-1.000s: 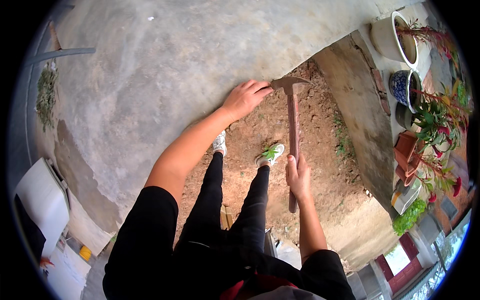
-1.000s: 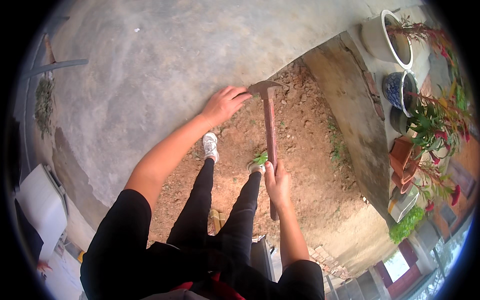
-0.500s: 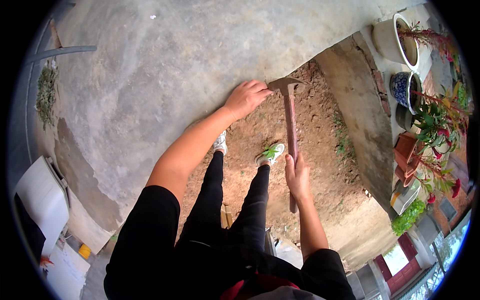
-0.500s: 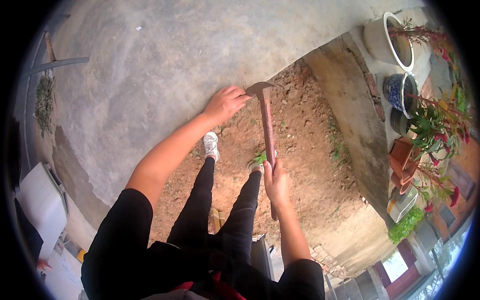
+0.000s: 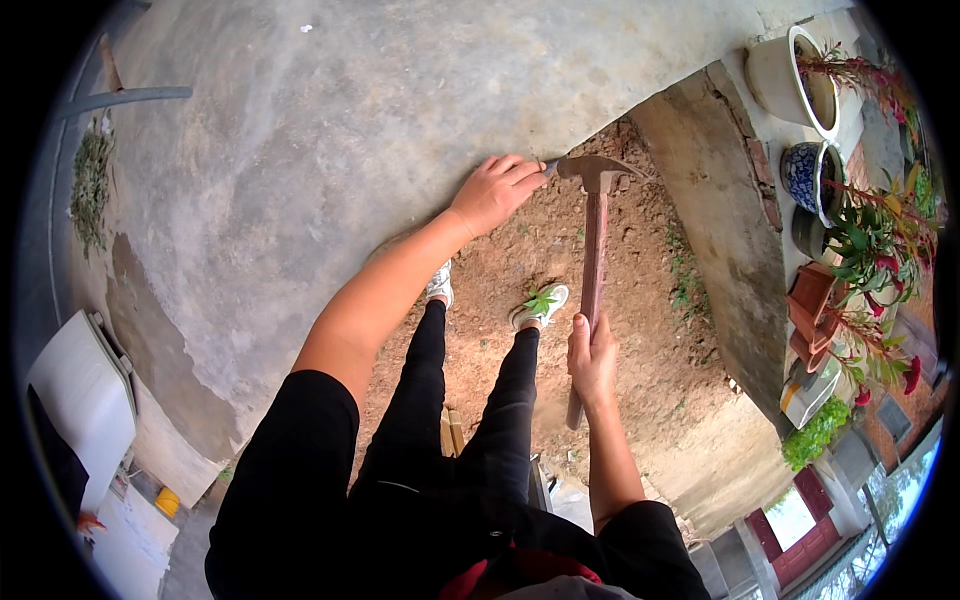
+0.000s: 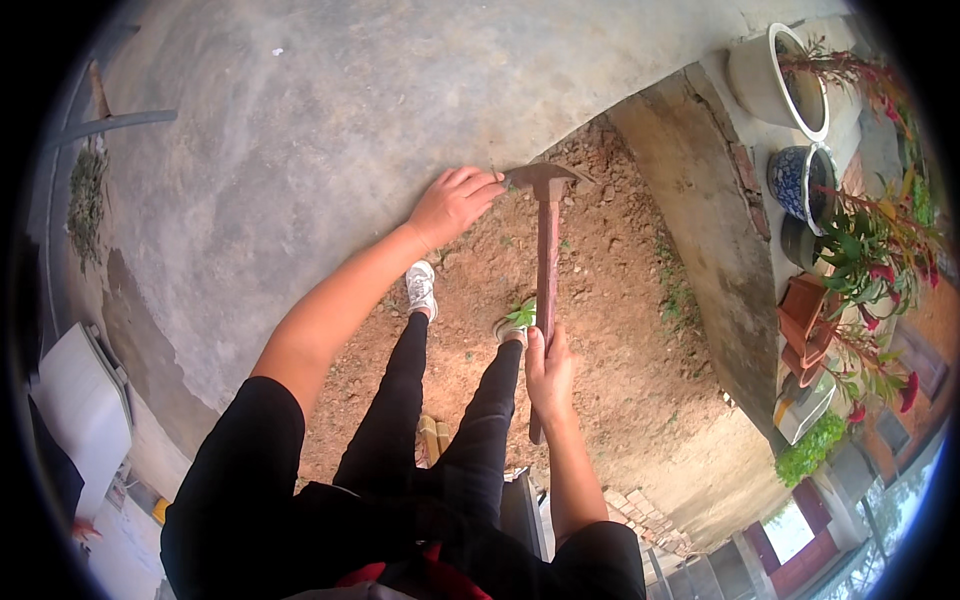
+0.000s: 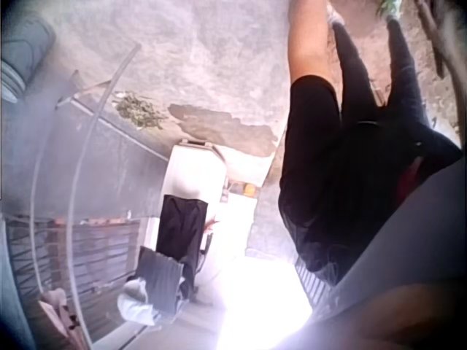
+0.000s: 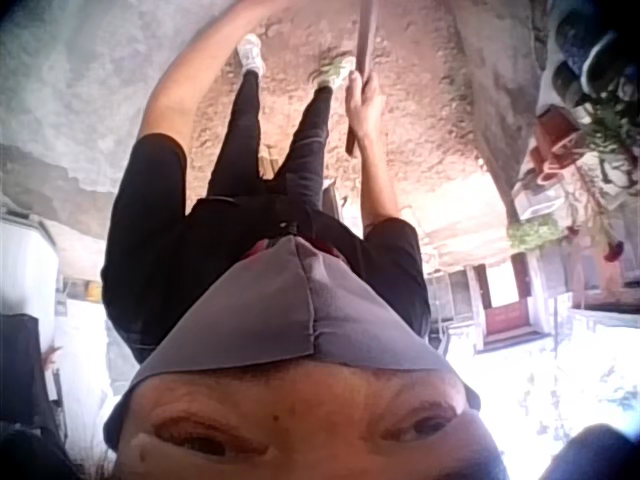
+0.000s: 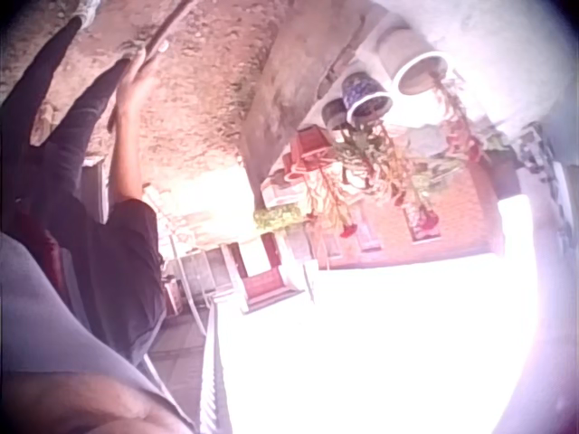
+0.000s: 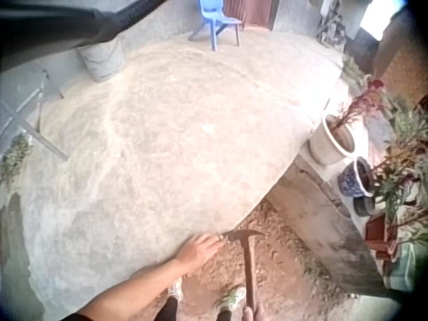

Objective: The person holds a sickle and a hammer, then uses the hammer to strike the sickle's head, likely to tighten the metal head onto the wooden handle. The person repeatedly strikes the tool while holding it against a concrete surface.

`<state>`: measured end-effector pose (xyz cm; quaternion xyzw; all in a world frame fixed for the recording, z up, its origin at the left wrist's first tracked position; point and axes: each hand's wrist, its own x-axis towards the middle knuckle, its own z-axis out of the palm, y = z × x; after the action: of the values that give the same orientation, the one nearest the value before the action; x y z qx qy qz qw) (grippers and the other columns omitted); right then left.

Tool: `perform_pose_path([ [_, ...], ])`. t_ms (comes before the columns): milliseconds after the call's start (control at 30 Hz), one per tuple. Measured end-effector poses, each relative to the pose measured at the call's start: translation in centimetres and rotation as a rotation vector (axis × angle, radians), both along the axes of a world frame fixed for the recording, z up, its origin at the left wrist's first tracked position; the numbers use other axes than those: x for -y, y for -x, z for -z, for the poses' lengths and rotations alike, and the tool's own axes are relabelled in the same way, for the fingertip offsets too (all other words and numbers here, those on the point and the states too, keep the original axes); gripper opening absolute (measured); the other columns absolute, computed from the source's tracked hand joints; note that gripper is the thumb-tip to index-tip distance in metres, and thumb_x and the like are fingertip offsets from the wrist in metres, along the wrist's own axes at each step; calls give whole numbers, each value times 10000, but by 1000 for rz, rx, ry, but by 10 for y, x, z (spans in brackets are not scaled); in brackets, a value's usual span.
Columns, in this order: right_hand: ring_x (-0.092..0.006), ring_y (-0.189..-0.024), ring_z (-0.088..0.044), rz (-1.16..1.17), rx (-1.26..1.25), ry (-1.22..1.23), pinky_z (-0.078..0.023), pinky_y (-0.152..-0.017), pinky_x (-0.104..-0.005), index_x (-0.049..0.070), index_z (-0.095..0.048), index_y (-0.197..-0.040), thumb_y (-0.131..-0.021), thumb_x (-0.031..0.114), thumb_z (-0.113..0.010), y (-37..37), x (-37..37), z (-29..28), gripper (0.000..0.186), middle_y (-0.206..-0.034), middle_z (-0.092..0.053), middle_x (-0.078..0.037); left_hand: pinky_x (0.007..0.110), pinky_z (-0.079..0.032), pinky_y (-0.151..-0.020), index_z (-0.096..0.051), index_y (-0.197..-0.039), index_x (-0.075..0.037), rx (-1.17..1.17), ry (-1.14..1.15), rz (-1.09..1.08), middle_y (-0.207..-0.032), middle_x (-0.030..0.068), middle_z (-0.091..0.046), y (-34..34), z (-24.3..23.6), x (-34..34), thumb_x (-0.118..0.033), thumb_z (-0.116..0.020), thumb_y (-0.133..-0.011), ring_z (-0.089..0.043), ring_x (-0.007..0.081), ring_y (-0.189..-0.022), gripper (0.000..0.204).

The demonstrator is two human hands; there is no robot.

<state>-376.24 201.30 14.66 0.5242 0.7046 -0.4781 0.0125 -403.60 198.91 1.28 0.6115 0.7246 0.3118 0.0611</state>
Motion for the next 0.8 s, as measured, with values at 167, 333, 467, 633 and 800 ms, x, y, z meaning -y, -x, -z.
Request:
perform_pose_path([
  [167, -75, -481, -482, 37, -16, 27, -377, -427, -262, 8, -523, -929, -1018, 326, -505, -4, 6, 1, 330, -578, -506, 0, 360, -468, -927, -677, -1092, -124, -20, 2, 6, -1196, -16, -627, 0, 1, 2, -139, -674, -834, -560, 199, -1114, 258],
  [333, -134, -493, -529, 19, 14, 12, -408, -446, -303, -4, -543, -953, -1010, 319, -518, -2, 5, -1, 329, -579, -533, -48, 371, -473, -929, -678, -1111, -131, -7, 0, -1, -1181, 2, -630, -1, -1, 2, -131, -673, -833, -563, 208, -1111, 278],
  [467, -269, -524, -625, 3, 66, 16, -464, -493, -391, -16, -560, -975, -998, 291, -540, 2, 3, -4, 309, -587, -587, -152, 370, -467, -931, -675, -1135, -132, 3, 8, -2, -1193, 8, -627, -1, -2, 3, -130, -669, -835, -565, 206, -1113, 300],
  [633, -348, -549, -633, -74, 60, -46, -469, -509, -418, -17, -551, -988, -994, 281, -549, 3, 3, -3, 299, -608, -588, -199, 365, -444, -936, -662, -1154, -122, -4, -27, 13, -1174, 10, -645, 1, 1, 3, -131, -659, -843, -570, 210, -1117, 311],
  [800, -399, -562, -622, -159, 51, -127, -461, -509, -442, -14, -536, -992, -989, 261, -558, 10, 4, -4, 276, -622, -575, -238, 367, -429, -940, -654, -1171, -120, -30, -25, 27, -1159, 9, -658, 2, 2, 4, -134, -642, -854, -577, 208, -1120, 317],
])
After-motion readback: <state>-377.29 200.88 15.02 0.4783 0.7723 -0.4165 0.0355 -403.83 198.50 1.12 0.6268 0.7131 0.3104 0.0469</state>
